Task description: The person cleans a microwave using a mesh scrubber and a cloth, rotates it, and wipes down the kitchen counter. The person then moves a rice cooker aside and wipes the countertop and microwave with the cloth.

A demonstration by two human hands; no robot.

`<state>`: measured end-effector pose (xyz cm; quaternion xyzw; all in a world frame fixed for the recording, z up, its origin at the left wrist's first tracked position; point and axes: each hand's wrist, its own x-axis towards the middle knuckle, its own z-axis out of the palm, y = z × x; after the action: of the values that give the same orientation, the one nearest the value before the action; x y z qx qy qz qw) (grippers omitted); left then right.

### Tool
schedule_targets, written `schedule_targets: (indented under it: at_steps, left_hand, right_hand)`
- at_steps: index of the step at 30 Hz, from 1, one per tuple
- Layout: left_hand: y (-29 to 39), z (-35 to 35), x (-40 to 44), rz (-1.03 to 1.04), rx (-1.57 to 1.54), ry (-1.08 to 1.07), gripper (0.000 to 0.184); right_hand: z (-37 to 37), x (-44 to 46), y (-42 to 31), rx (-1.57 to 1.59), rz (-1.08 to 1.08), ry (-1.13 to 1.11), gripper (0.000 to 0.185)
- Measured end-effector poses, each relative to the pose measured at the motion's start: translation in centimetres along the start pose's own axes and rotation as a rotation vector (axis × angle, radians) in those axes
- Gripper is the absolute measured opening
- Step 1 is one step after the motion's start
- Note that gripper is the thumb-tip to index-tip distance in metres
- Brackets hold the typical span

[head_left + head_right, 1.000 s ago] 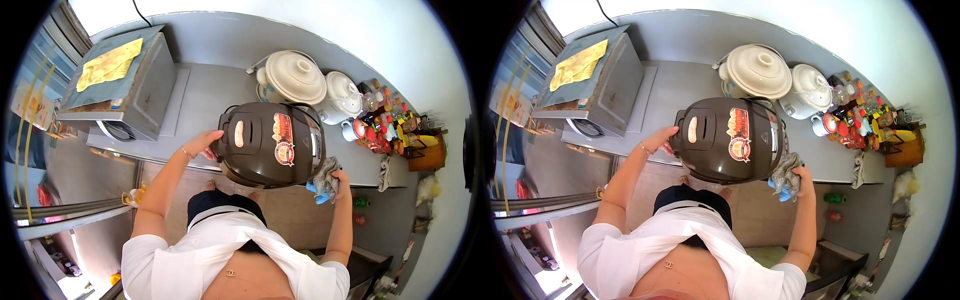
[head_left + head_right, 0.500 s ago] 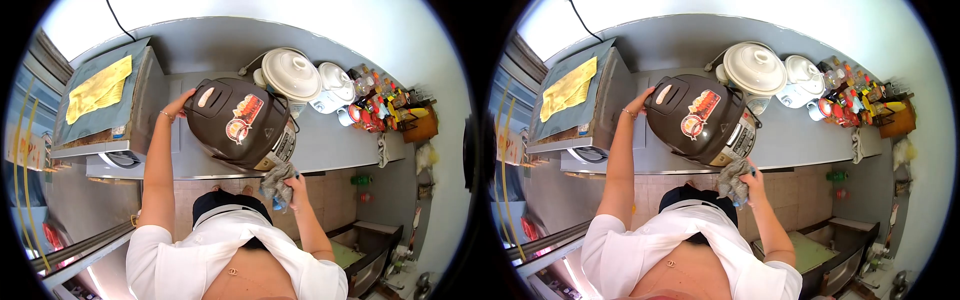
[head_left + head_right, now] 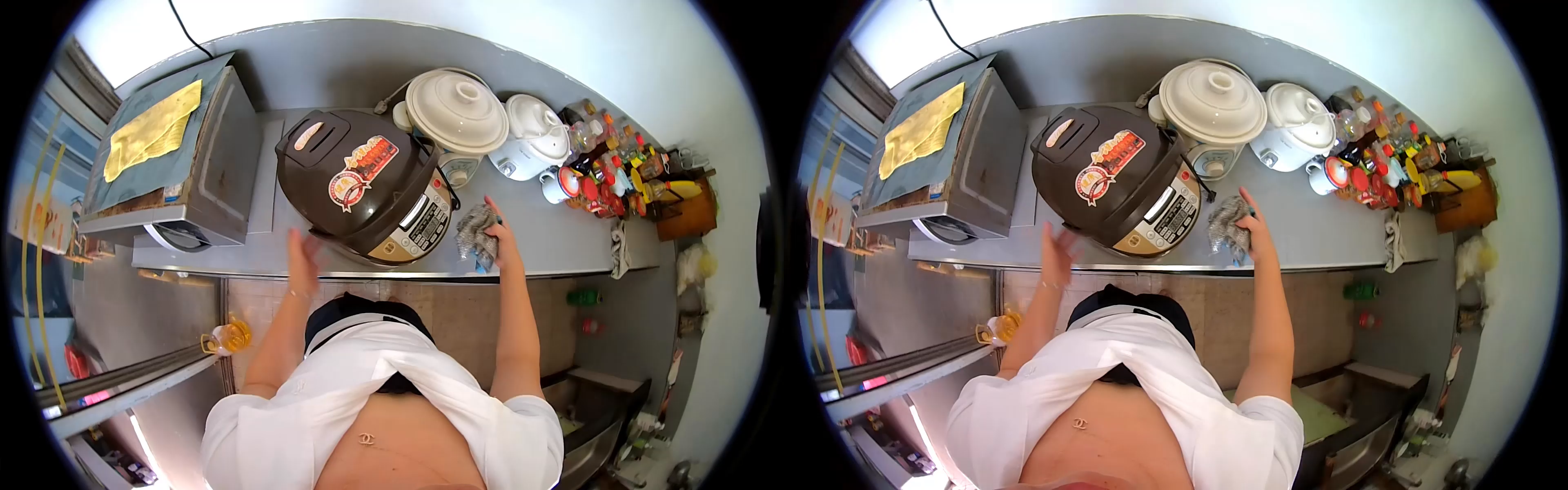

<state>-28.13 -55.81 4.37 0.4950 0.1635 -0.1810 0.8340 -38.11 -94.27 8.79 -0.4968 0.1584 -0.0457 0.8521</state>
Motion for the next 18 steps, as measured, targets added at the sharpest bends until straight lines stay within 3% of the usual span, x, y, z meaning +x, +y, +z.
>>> schedule_targets:
  at_steps: [2, 5, 6, 8, 12, 18]
  left_hand:
    - [-1.5, 4.2, -5.6, -0.092, 0.062, -0.036, 0.093]
    - [-3.8, 5.2, -6.6, -0.029, 0.077, -0.321, 0.100]
    - [-3.8, 5.5, -6.5, -0.025, 0.092, -0.296, 0.103]
    - [-3.8, 5.9, -6.3, -0.028, 0.115, -0.246, 0.108]
    - [-3.5, 4.7, -4.9, -0.017, 0.229, -0.216, 0.100]
    - [3.6, 0.8, 1.3, -0.023, 0.408, -0.195, 0.084]
  right_hand:
    - [0.1, 2.3, -0.3, -0.074, 0.027, -0.103, 0.081]
    - [0.7, 4.3, 0.3, -0.097, 0.066, -0.331, 0.078]
    - [0.1, 4.6, 0.4, -0.195, 0.189, -0.309, 0.077]
    - [1.2, 3.5, 0.2, -0.254, 0.239, -0.278, 0.078]
    - [1.9, 2.3, 1.5, -0.398, 0.149, -0.305, 0.083]
    - [8.7, -0.5, 2.9, -0.599, 0.004, -0.469, 0.098]
